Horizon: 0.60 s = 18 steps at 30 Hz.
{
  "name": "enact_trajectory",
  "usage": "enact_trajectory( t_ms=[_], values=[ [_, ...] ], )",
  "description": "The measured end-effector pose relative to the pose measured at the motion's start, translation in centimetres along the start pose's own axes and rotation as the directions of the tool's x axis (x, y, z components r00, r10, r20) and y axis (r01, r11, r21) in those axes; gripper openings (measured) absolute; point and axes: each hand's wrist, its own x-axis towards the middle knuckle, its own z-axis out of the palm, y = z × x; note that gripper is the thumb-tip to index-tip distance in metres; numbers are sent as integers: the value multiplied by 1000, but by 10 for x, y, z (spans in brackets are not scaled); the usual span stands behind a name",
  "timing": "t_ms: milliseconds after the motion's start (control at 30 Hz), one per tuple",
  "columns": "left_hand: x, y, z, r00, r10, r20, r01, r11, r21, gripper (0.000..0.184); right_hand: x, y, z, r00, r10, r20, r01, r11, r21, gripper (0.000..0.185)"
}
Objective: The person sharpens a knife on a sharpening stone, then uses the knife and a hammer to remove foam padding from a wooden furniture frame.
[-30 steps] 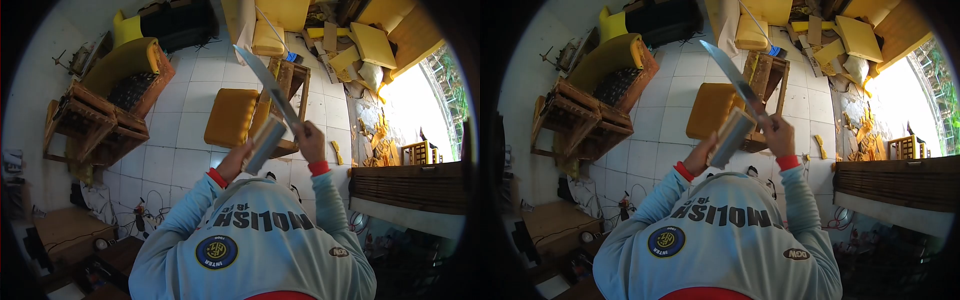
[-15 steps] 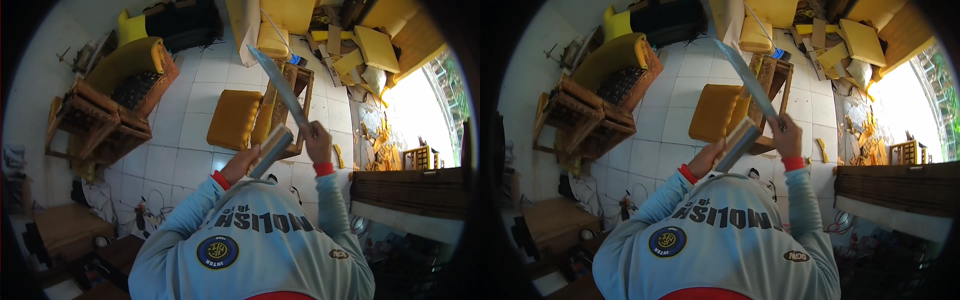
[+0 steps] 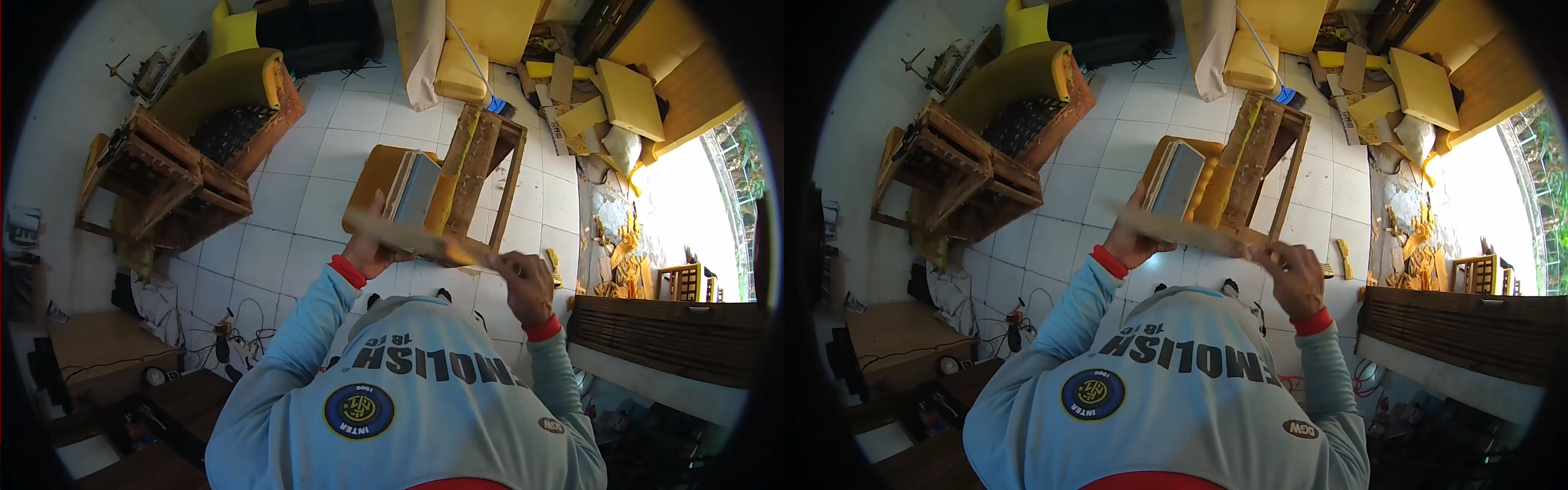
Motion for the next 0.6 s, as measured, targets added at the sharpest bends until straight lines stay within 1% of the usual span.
enact_trajectory(
  t_ms=[33,67,100,167,200,300,333,367,400,433,500,533,600],
  values=[
    [3,-3,1,1000,2,-2,-2,999,-46,69,6,-7,-9,995,-92,-41,90,995,-49,41],
    [5,-4,2,1000,3,-4,-4,996,-93,70,6,-2,-14,991,-97,-95,91,994,-61,41],
    [5,-2,0,1000,-21,9,22,997,-70,70,3,7,-18,984,-102,-145,92,993,-73,40],
    [-1,4,-5,997,-68,26,68,997,-28,72,0,25,-22,969,86,-233,-119,984,-135,42],
    [-3,6,-2,999,-51,14,51,998,-25,72,-3,32,-24,958,163,-237,-208,962,-177,42],
    [3,6,-8,996,-73,58,75,996,-47,72,-6,34,-18,995,33,-91,-48,983,-179,41],
    [1,6,-4,996,-84,30,86,994,-64,71,1,18,-21,999,21,-30,-25,992,-122,39],
    [-2,7,1,996,-94,3,94,992,-80,71,6,9,-23,997,-54,-52,48,993,-111,40],
    [-3,8,5,994,-106,-25,103,990,-96,71,11,7,-32,993,-86,-86,76,990,-116,39],
    [-1,9,1,995,-98,26,100,990,-98,71,16,6,-36,986,-116,-119,102,987,-121,38],
    [1,9,-10,988,-84,126,98,989,-109,70,9,23,-34,980,80,-183,-106,984,-141,38],
    [1,9,-11,988,-91,122,105,988,-116,70,7,30,-32,968,184,-172,-209,968,-138,38],
    [3,10,-11,988,-97,118,112,984,-135,70,4,31,-23,989,98,-106,-112,985,-130,38]
  ],
)
